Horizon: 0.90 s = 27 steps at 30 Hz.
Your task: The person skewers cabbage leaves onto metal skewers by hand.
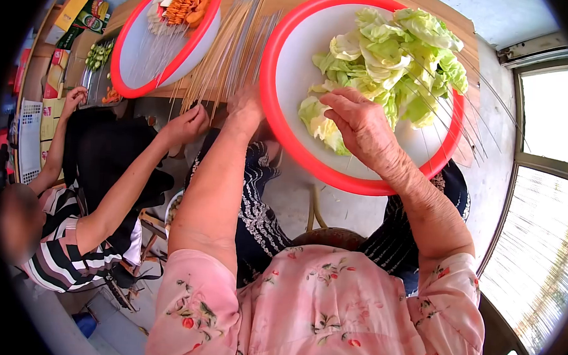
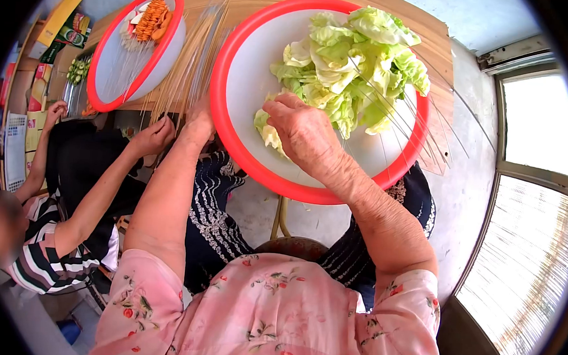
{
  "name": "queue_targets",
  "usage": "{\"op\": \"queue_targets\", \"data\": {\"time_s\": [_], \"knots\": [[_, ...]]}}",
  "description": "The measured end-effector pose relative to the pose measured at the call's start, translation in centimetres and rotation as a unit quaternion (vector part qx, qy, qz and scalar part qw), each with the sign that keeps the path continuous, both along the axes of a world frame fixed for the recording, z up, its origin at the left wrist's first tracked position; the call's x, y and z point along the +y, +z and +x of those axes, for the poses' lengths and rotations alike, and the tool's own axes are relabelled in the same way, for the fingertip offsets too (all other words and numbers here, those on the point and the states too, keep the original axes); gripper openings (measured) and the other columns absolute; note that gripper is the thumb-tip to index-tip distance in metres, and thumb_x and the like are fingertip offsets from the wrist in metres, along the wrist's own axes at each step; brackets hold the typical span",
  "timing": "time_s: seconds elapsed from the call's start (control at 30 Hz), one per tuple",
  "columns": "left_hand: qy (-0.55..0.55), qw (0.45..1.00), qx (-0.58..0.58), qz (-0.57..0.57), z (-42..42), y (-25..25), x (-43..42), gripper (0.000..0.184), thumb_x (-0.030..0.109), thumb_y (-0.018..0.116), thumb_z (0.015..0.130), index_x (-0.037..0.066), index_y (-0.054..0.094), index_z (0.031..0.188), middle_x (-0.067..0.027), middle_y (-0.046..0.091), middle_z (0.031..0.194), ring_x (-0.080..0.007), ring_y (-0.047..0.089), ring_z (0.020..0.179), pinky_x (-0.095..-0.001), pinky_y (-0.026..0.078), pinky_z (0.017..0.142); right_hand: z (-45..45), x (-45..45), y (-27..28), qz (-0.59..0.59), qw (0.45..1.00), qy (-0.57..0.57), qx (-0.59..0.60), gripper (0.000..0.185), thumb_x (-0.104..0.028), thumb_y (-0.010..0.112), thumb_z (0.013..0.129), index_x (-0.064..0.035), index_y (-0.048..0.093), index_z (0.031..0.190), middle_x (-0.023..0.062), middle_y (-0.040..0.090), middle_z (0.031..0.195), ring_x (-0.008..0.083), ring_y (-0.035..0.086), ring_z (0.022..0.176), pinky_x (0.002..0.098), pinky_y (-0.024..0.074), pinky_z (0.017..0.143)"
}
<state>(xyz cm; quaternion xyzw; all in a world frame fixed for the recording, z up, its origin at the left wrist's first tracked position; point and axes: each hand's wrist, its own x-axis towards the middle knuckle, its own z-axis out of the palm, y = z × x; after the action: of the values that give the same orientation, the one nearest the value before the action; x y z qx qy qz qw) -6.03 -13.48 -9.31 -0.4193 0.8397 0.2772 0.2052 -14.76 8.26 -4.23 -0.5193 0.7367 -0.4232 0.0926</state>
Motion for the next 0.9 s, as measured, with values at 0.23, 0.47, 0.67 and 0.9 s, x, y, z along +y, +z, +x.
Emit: {"op": "queue_targets", "data": {"time_s": [0.23,0.47,0.67,0.9], "knots": [[-0.018,0.999,-0.035,-0.022,-0.2,1.4,0.3,0.057,0.057,0.045,0.081,0.013,0.063,0.112,-0.0164,0.06,0.116,-0.0354,0.053,0.113,-0.0424,0.044,0.09,-0.3,0.3,-0.1,-0.006,1.0,0.004,0.003,0.019,-0.001,0.062,0.079,0.0002,0.058,0.097,0.016,0.06,0.094,0.0361,0.061,0.079,0.0403,0.0504,0.065],[0.099,0.985,0.053,0.133,0.0,2.8,-2.1,0.025,0.025,0.063,0.075,-0.001,0.063,0.075,-0.0087,0.061,0.059,-0.013,0.056,0.044,-0.022,0.038,0.037,-0.4,0.3,-0.5,0.0,1.0,0.004,0.013,0.017,-0.003,0.06,0.08,-0.0007,0.058,0.096,0.0157,0.061,0.095,0.0356,0.061,0.079,0.0401,0.0512,0.066],[0.091,0.897,0.323,0.287,2.9,7.0,-2.3,0.012,0.012,0.061,0.077,0.001,0.062,0.071,-0.0069,0.059,0.056,-0.007,0.048,0.038,-0.017,0.034,0.036,-0.7,0.0,-0.3,-0.008,1.0,-0.019,0.007,0.036,-0.001,0.059,0.079,-0.0039,0.053,0.114,0.0166,0.059,0.094,0.0356,0.061,0.079,0.0403,0.0509,0.064],[-0.105,0.872,0.24,0.413,1.9,10.0,2.6,0.011,0.009,0.064,0.073,0.0,0.063,0.068,-0.0052,0.059,0.055,-0.0055,0.048,0.041,-0.0184,0.036,0.039,-2.3,-0.4,2.4,-0.074,0.982,-0.166,0.052,0.054,0.001,0.061,0.076,-0.009,0.047,0.127,0.0156,0.054,0.099,0.0338,0.059,0.083,0.039,0.0506,0.066]]}}
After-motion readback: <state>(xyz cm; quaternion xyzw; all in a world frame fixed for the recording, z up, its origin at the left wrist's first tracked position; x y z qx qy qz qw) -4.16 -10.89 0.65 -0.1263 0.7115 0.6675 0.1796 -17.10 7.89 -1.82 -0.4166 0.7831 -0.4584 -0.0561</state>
